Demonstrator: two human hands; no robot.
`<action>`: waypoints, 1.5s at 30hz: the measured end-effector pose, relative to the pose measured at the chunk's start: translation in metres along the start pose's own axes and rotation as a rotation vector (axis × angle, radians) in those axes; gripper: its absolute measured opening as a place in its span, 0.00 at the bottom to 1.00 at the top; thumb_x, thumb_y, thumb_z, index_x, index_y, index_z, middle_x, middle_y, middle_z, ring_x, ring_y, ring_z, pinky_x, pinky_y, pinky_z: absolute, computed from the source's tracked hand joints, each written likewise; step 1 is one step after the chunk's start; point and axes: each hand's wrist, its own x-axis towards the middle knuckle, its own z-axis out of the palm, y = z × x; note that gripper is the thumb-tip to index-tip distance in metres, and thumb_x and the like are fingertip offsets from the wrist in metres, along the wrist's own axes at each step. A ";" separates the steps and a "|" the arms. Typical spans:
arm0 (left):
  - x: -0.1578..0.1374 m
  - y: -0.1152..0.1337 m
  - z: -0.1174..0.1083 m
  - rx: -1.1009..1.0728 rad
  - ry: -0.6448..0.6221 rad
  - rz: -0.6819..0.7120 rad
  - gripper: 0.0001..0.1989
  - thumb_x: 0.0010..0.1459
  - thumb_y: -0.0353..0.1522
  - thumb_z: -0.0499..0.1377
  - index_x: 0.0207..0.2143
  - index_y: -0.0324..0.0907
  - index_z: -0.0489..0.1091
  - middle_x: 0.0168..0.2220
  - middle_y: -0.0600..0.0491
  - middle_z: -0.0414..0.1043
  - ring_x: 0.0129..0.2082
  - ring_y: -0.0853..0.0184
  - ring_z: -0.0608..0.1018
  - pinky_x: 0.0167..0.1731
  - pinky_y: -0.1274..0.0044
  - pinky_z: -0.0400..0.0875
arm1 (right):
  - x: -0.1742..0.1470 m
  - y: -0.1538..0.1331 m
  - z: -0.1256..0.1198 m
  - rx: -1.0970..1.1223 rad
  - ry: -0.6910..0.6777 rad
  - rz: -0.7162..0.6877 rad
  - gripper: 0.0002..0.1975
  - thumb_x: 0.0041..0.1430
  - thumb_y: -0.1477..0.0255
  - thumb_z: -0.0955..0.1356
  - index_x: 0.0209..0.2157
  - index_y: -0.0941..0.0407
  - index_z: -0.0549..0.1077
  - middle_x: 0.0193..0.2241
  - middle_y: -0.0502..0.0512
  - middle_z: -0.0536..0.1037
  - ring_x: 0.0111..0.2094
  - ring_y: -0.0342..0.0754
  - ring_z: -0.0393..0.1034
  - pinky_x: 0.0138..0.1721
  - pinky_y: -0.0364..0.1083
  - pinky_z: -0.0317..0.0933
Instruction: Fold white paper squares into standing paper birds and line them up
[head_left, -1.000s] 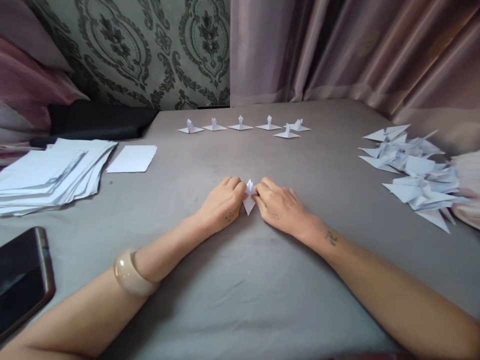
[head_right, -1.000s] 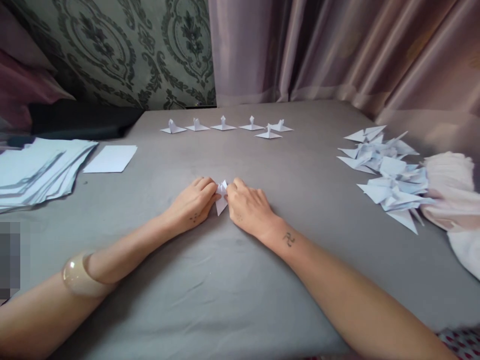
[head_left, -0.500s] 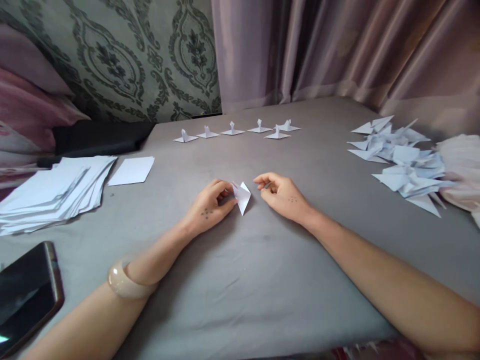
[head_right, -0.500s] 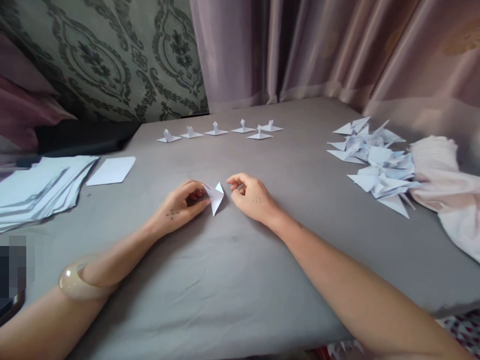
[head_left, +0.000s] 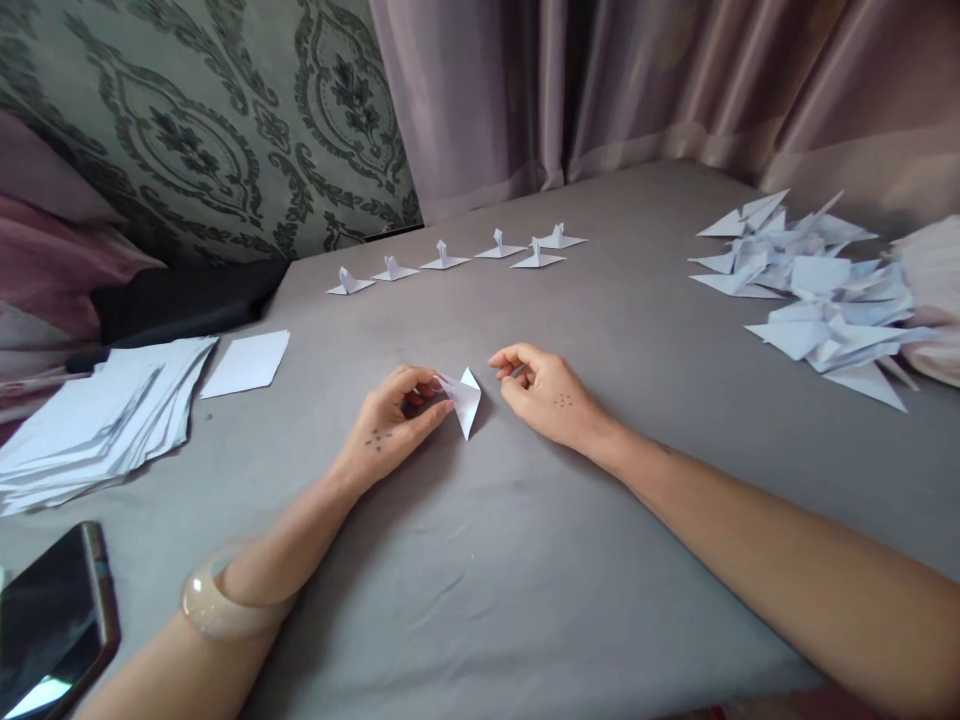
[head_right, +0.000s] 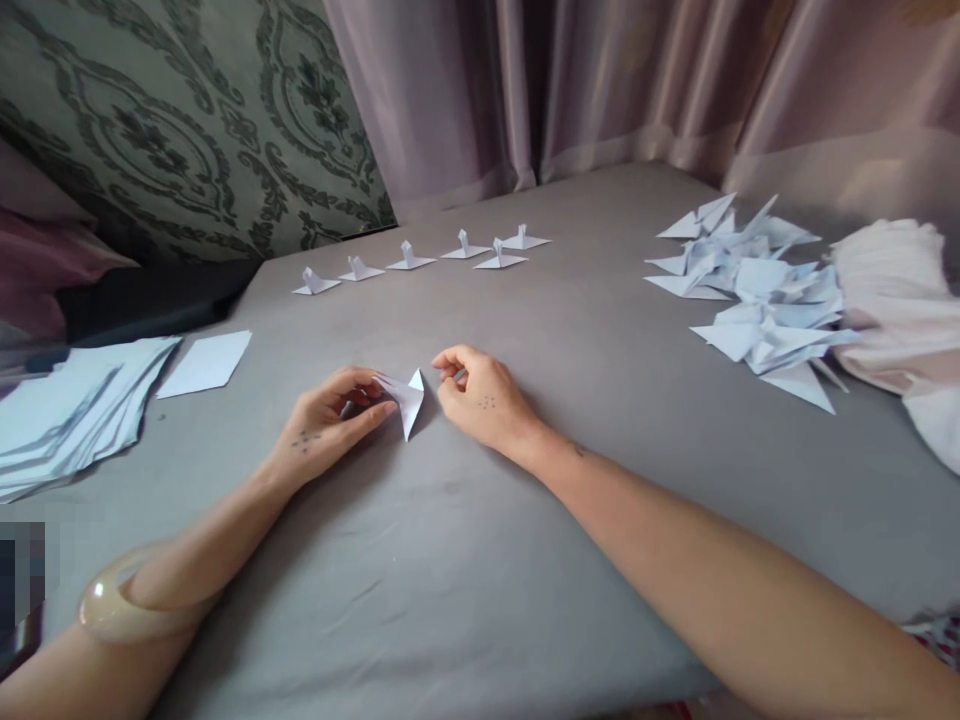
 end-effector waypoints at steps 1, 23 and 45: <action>0.000 0.000 0.000 -0.002 0.000 -0.005 0.09 0.56 0.35 0.61 0.39 0.43 0.70 0.37 0.53 0.71 0.35 0.69 0.71 0.37 0.76 0.68 | -0.001 -0.001 0.000 -0.006 0.002 -0.006 0.13 0.50 0.77 0.65 0.39 0.56 0.74 0.34 0.52 0.76 0.26 0.40 0.67 0.32 0.42 0.63; 0.002 0.002 0.010 0.476 0.050 0.508 0.09 0.64 0.28 0.52 0.39 0.38 0.72 0.37 0.47 0.73 0.36 0.64 0.71 0.37 0.74 0.70 | -0.005 -0.014 0.006 -0.637 -0.203 -0.221 0.10 0.63 0.73 0.61 0.34 0.55 0.73 0.35 0.53 0.71 0.31 0.43 0.66 0.31 0.44 0.53; 0.012 0.003 0.006 0.156 -0.104 0.105 0.05 0.59 0.30 0.58 0.30 0.40 0.72 0.33 0.53 0.71 0.30 0.70 0.71 0.33 0.78 0.66 | 0.003 -0.016 0.003 -0.655 -0.240 -0.177 0.08 0.60 0.72 0.62 0.32 0.54 0.73 0.34 0.51 0.72 0.30 0.43 0.65 0.30 0.43 0.52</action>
